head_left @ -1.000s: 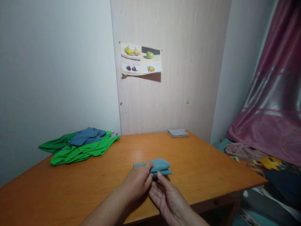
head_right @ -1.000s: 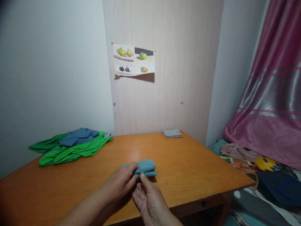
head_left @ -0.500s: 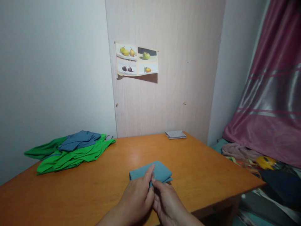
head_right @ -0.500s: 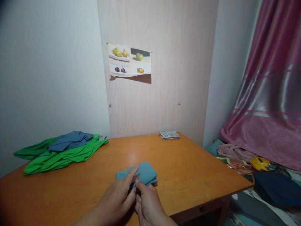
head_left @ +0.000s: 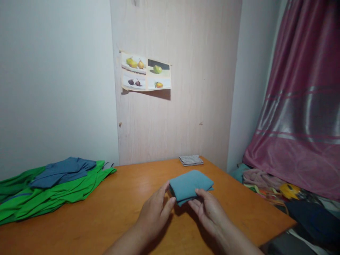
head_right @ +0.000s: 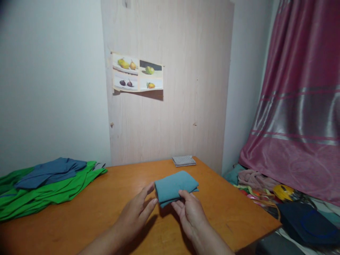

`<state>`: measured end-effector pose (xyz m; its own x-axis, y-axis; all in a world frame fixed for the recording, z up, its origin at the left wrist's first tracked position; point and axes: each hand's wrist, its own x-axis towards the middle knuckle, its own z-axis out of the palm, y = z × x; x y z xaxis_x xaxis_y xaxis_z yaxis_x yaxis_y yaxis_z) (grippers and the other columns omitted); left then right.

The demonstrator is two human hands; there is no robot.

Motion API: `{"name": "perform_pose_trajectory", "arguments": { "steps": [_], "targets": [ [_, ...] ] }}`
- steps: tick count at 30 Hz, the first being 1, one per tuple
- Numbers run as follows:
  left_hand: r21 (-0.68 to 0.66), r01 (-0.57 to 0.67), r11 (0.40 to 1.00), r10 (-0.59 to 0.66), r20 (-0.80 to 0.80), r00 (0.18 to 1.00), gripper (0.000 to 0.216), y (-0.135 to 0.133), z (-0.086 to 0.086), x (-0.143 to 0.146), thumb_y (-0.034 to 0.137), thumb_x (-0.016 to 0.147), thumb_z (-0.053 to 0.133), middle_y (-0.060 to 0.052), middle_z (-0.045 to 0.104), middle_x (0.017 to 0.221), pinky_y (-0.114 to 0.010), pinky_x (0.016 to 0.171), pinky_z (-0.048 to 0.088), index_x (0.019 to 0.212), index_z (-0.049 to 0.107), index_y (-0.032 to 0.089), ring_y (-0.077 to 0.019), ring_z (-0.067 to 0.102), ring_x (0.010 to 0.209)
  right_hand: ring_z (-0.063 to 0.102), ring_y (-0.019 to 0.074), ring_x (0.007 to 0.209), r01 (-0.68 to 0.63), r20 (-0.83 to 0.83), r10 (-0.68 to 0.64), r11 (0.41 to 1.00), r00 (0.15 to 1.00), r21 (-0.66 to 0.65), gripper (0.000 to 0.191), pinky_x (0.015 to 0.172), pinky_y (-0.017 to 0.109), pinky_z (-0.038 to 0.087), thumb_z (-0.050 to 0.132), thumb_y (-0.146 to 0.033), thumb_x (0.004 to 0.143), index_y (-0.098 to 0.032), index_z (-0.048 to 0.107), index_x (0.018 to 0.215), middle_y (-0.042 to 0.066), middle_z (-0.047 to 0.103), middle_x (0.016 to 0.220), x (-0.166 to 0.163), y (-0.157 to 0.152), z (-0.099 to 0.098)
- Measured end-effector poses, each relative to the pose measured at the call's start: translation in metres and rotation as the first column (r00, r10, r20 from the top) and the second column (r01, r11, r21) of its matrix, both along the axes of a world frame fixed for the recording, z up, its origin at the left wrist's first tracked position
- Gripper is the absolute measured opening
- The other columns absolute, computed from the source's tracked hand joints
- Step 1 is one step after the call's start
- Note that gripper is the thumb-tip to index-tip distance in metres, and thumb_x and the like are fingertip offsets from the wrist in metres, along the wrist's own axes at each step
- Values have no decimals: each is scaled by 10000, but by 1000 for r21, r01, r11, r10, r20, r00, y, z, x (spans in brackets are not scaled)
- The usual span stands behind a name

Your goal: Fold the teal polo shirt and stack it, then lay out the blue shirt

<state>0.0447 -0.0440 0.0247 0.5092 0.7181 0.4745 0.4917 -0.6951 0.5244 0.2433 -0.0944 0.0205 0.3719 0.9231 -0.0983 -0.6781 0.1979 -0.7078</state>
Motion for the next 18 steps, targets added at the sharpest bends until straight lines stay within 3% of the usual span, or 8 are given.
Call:
{"name": "perform_pose_trajectory", "arguments": {
  "steps": [7, 13, 18],
  "targets": [
    [-102, -14, 995, -2, -156, 988, 611, 37, -34, 39, 435, 956, 467, -203, 541, 1443, -441, 1127, 410, 1446, 459, 69, -285, 517, 1340, 717, 161, 723, 196, 16, -196, 980, 981, -40, 195, 686, 284, 606, 601, -55, 820, -205, 572, 941, 17, 741, 843, 85, 63, 12],
    [-26, 25, 999, -31, -282, 959, 615, 49, -60, 40, 410, 892, 546, -185, 509, 1476, -528, 1149, 381, 1443, 491, 143, -332, 468, 1377, 702, 142, 703, 233, 12, -233, 971, 972, -53, 155, 697, 265, 605, 548, -63, 853, -210, 557, 901, 13, 718, 790, 141, 116, 17],
    [33, 96, 995, -82, -301, 950, 593, 63, -78, 35, 420, 873, 599, -153, 543, 1451, -555, 1109, 432, 1432, 521, 239, -356, 509, 1338, 692, 128, 702, 219, -3, -220, 974, 976, -60, 141, 741, 262, 603, 539, -81, 861, -218, 549, 894, 5, 706, 789, 169, 164, 13]
  ]
}}
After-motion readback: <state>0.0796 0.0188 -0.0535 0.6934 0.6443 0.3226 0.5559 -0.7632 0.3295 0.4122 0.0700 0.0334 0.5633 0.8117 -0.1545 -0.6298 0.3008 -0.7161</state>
